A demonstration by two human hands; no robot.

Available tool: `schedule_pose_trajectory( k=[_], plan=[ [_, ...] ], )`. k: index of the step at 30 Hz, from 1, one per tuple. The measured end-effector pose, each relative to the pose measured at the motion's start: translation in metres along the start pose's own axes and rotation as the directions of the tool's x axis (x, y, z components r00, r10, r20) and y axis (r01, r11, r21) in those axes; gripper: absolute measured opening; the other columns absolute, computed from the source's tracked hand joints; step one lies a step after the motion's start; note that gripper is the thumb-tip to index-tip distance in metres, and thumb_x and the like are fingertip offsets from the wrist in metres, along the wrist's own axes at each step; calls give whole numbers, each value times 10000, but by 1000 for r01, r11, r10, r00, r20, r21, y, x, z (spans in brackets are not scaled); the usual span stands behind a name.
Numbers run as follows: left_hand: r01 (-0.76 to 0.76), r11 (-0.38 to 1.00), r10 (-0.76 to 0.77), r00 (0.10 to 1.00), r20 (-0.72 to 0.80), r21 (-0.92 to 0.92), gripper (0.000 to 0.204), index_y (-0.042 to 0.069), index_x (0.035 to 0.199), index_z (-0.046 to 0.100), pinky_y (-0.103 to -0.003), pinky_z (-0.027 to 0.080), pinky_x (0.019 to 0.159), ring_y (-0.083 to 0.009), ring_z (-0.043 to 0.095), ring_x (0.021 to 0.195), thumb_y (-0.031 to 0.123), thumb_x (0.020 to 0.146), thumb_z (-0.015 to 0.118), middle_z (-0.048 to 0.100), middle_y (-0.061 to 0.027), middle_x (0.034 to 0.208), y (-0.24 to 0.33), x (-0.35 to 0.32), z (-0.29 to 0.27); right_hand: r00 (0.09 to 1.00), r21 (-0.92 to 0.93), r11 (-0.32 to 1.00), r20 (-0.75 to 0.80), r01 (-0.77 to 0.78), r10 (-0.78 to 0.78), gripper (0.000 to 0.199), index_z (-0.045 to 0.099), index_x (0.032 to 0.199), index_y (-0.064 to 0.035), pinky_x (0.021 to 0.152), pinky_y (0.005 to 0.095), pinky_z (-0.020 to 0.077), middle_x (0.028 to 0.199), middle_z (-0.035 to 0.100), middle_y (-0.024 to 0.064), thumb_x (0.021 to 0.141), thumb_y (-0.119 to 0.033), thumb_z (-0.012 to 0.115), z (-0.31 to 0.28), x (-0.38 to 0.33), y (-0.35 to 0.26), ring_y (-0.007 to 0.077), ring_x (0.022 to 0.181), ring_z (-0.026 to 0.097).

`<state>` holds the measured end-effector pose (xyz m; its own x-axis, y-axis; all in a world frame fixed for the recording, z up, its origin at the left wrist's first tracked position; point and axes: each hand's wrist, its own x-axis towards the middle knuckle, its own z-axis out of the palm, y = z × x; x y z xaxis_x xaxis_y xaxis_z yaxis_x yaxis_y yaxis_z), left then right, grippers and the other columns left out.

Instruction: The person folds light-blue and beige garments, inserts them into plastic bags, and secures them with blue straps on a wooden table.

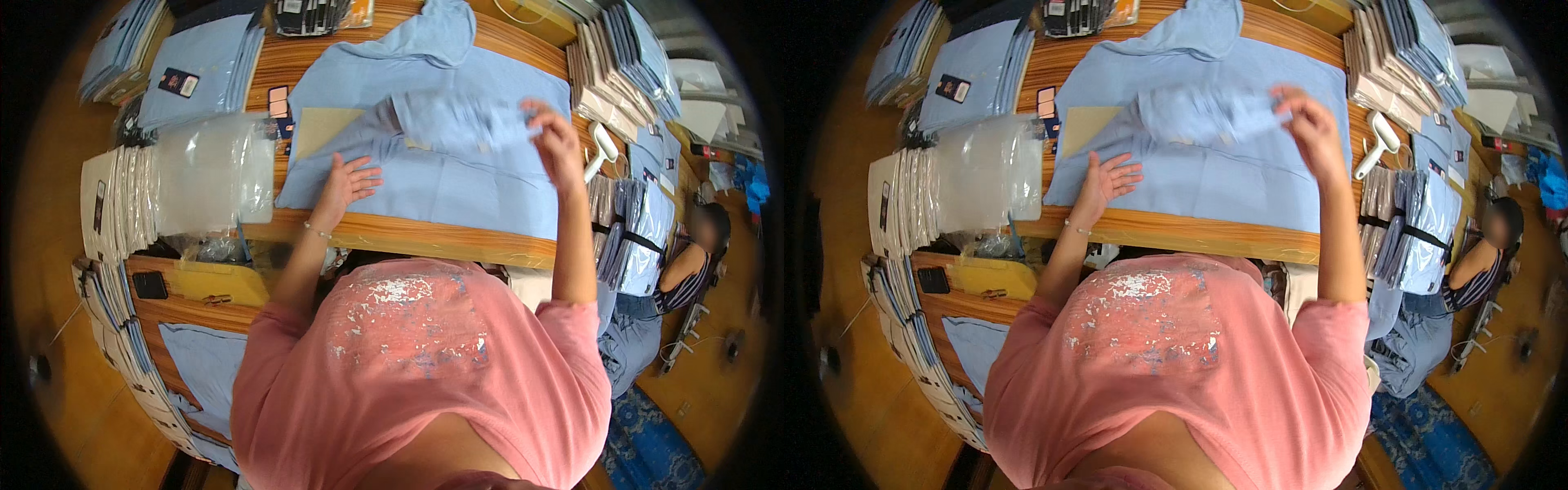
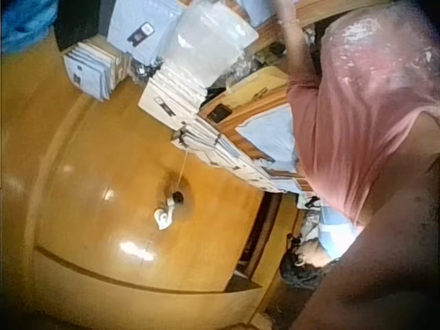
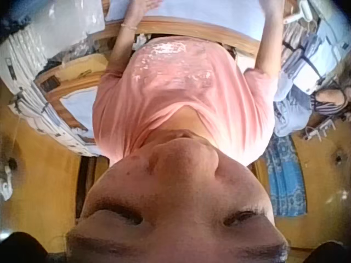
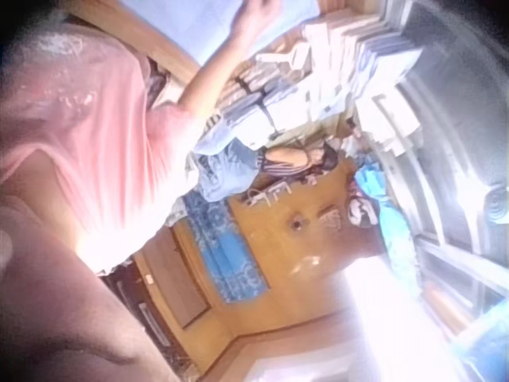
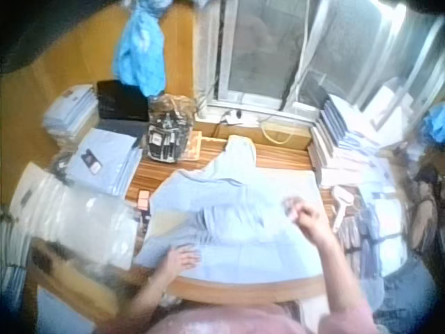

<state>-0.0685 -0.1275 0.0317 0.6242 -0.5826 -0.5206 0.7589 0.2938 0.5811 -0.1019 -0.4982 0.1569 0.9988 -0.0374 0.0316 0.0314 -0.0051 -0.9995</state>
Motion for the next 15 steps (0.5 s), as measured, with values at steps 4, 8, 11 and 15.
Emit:
schedule_pose_trajectory(
  k=[4, 8, 11, 15],
  plan=[
    [-35, 984, -3, 976, -216, -172, 498, -6, 1220, 413, -381, 450, 913, -285, 557, 1053, 386, 919, 471, 530, -161, 1186, -24, 12, -7, 819, 288, 857, -278, -428, 503, 75, 616, 884, -73, 655, 203, 417, 936, 590, -1, 816, -78, 584, -10, -83, 72, 72, 814, 534],
    [-179, 971, 118, 935, -335, -159, 423, 30, 1240, 394, -446, 423, 951, -303, 502, 1123, 261, 903, 504, 476, -150, 1258, -34, -1, -11, 830, 79, 899, -356, -431, 430, 133, 625, 893, -59, 570, 190, 361, 743, 531, -51, 768, -16, 640, -19, -93, 94, 38, 651, 450],
    [-244, 939, 143, 918, -370, -241, 388, 26, 1215, 415, -441, 389, 990, -297, 456, 1172, 234, 901, 509, 480, -149, 1249, -34, -18, -19, 852, -30, 923, -397, -383, 341, 150, 636, 880, -45, 538, 188, 336, 682, 497, -51, 740, -3, 669, -30, -97, 106, 37, 601, 400],
    [-404, 867, 245, 856, -455, -293, 342, 13, 1172, 447, -439, 345, 1031, -294, 446, 1177, 208, 901, 518, 483, -153, 1240, -25, -47, -25, 836, -210, 859, -421, -467, 351, 133, 652, 872, -30, 556, 191, 364, 637, 480, -38, 745, -47, 686, -32, -103, 126, 39, 617, 425]
  ],
)
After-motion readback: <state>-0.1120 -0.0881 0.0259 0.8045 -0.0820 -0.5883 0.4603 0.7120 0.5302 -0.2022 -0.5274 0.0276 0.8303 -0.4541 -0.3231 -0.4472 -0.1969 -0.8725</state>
